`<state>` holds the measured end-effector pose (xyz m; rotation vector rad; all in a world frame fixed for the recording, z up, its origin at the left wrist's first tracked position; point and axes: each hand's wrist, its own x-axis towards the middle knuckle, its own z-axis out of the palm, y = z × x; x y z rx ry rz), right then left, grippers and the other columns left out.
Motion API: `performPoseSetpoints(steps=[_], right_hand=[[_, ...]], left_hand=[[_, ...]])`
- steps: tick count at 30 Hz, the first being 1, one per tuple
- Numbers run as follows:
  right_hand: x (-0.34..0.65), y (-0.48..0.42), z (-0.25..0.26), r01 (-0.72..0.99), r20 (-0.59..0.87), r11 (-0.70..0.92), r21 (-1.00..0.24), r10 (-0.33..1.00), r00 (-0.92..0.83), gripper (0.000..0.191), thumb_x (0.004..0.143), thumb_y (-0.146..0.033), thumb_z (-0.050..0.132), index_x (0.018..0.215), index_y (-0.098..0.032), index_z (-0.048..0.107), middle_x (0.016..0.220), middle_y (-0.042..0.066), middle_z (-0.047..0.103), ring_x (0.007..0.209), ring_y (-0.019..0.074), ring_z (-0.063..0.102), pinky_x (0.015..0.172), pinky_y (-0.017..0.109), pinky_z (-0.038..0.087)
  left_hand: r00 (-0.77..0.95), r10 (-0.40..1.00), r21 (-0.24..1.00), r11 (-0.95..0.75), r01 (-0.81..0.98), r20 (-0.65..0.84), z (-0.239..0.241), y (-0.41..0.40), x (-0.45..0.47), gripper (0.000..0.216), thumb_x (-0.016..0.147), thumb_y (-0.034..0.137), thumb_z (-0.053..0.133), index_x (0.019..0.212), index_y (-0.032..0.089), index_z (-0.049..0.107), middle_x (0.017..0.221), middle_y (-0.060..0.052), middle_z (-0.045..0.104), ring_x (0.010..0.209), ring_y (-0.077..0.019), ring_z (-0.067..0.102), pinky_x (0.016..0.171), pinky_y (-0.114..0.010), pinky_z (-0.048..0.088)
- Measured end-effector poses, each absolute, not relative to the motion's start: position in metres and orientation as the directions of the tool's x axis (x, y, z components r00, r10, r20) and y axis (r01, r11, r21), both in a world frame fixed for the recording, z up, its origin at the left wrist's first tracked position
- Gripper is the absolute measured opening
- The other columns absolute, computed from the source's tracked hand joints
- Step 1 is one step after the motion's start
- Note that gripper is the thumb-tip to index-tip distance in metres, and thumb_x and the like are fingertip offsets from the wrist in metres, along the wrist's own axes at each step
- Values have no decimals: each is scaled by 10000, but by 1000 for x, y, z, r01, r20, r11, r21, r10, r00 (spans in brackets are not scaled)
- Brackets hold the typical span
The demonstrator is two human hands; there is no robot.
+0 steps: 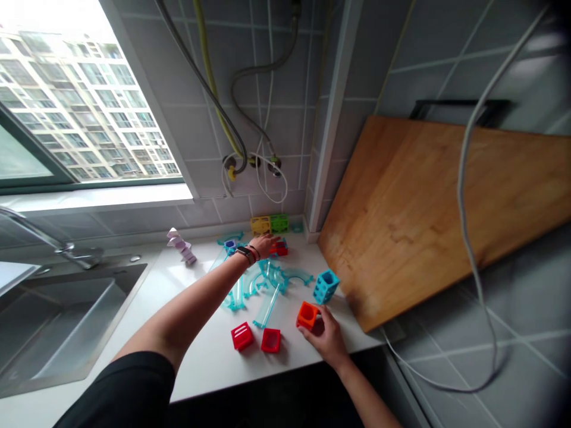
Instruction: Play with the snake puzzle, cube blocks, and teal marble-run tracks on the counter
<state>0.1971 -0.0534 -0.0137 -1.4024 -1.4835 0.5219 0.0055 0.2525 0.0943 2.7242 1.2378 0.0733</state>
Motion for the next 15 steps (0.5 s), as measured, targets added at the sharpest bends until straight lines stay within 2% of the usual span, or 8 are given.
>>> performPoseSetpoints(steps=[6,15], right_hand=[[199,-52,-7,500,344,238,-833,930,129,465,810,-283,784,1235,-228,603,1150,94,701,1032,269,703,927,392,600],[199,-51,-6,466,340,249,-849,932,122,433,802,-300,790,1191,-227,615,1088,85,694,977,267,691,845,372,596]], left_hand=[[635,767,121,-624,772,-93,76,275,7,380,982,350,650,1317,175,605,1323,-115,627,1117,-259,657,929,-472,579],[607,787,261,-566,782,-112,65,278,5,368,986,357,643,1303,170,611,1293,-112,642,1083,-247,668,910,-459,586]])
